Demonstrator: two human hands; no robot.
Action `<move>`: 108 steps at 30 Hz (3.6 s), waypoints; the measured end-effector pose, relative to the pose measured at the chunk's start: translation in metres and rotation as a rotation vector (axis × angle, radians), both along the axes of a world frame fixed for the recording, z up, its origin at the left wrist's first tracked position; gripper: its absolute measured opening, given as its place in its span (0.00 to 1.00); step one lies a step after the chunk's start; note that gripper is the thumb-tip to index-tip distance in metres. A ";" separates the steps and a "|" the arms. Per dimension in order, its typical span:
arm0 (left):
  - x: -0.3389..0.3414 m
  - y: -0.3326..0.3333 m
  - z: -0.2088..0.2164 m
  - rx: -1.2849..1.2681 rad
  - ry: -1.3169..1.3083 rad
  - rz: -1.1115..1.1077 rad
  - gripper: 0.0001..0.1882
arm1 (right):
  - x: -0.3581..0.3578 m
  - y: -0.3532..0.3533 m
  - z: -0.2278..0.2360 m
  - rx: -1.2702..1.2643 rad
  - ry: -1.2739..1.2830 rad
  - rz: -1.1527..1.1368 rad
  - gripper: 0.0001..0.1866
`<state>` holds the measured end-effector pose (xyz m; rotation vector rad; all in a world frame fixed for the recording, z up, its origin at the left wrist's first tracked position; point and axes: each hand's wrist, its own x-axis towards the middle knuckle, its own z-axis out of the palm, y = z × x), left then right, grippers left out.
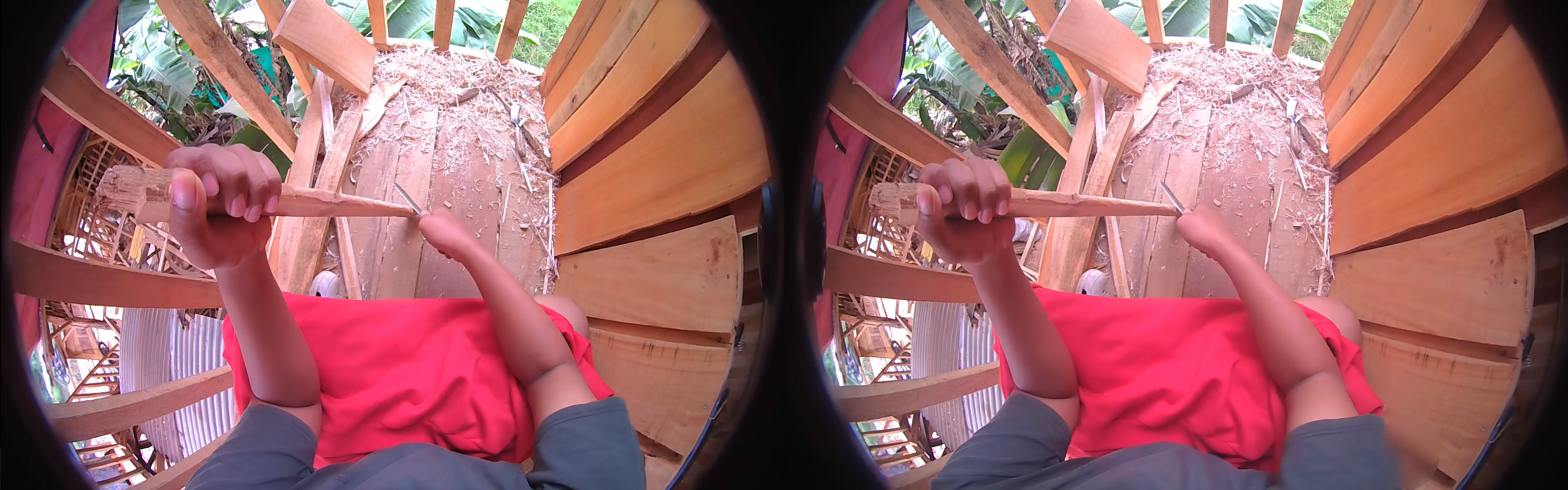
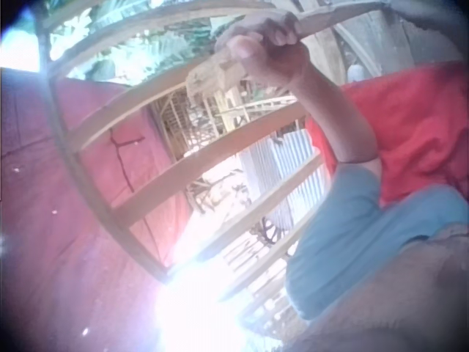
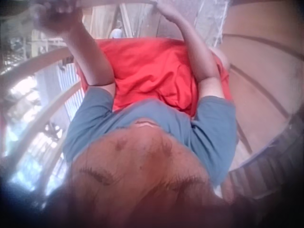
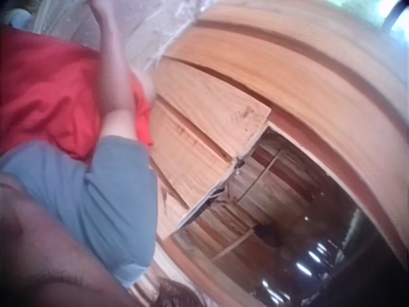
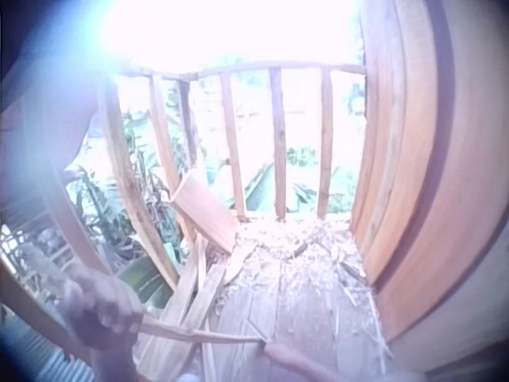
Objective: The person is carving a piece of wood using a knife. They hold the wood in their left hand and use the knife in their right hand to shave off thin strips of wood, gradually shaping the piece into a pointed form.
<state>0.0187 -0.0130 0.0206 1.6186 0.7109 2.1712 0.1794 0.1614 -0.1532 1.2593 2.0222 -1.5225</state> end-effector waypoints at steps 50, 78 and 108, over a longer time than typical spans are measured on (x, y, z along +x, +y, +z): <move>0.011 0.008 0.003 -0.012 0.026 0.024 0.13 | 0.014 -0.003 0.038 0.080 -0.049 0.026 0.20; 0.019 0.021 -0.018 -0.008 0.222 0.144 0.32 | 0.044 0.066 0.013 0.272 0.232 -0.313 0.15; -0.006 -0.011 -0.004 0.043 0.125 0.228 0.34 | 0.035 0.060 -0.073 0.505 0.181 0.356 0.13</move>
